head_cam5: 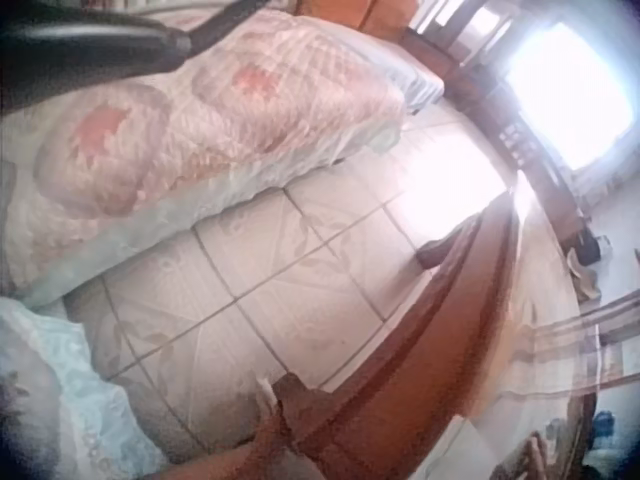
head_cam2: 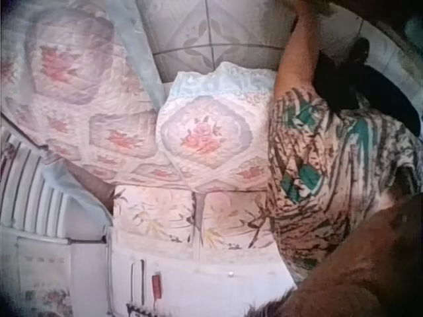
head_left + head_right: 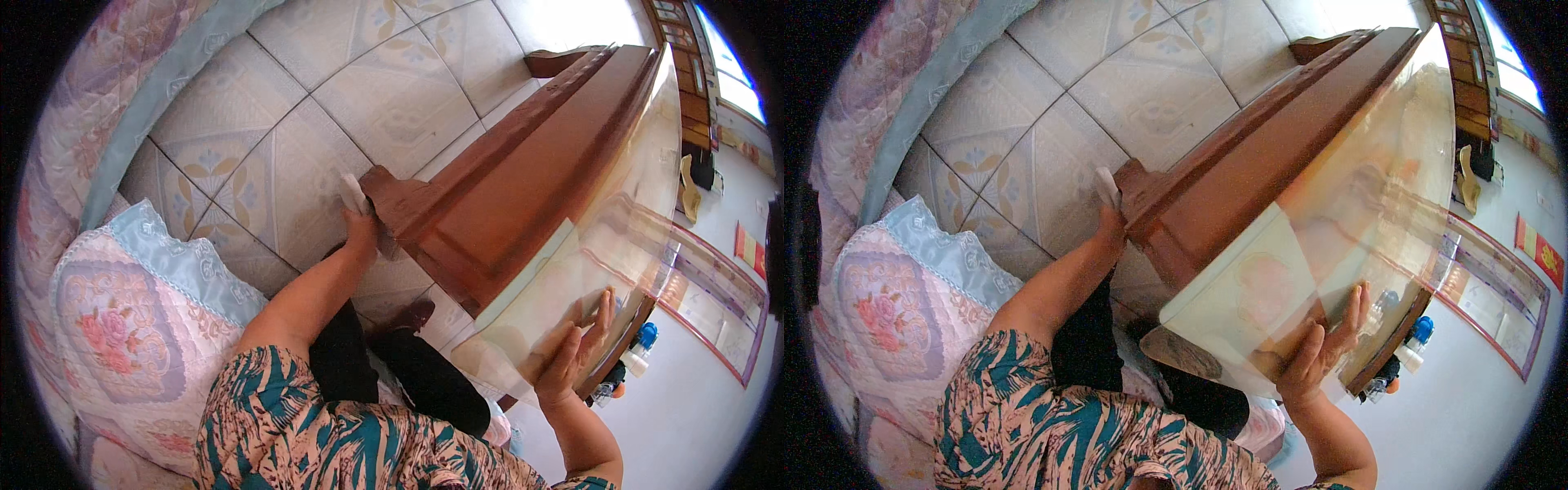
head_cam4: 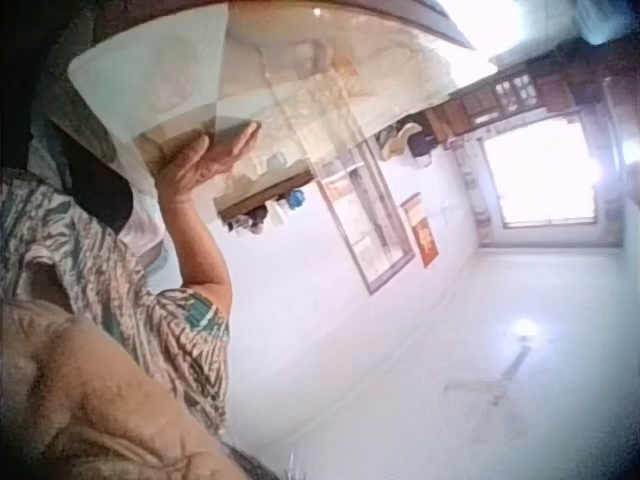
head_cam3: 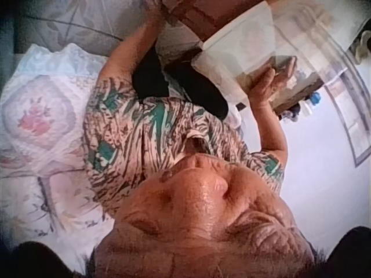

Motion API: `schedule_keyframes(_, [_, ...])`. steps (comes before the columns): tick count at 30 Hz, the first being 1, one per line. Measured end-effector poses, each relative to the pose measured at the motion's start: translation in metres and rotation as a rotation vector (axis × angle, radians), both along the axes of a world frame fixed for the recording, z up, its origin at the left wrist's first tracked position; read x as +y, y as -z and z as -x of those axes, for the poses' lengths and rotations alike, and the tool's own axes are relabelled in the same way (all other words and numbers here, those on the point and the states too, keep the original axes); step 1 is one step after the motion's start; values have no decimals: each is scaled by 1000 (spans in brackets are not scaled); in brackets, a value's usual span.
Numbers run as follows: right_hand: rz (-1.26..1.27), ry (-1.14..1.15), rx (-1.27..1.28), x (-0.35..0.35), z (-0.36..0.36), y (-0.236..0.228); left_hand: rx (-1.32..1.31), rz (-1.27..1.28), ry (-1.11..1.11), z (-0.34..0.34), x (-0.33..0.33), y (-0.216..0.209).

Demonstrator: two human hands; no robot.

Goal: The person wipes a radiator with a cloth and then wipes the glass top and wooden edges of a table.

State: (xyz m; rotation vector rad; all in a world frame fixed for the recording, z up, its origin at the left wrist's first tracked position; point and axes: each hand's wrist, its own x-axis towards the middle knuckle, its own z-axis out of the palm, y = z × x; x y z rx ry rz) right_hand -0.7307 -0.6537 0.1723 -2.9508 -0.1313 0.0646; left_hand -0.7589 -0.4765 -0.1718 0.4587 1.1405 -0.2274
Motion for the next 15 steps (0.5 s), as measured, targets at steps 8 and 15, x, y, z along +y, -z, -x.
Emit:
schedule_keyframes(8, [31,-61,-38,10,-4,-2,-479,387,91,43,4,10])
schedule_keyframes(15, [90,3,-100,1,-4,2,-378,316,228,12,40,-96])
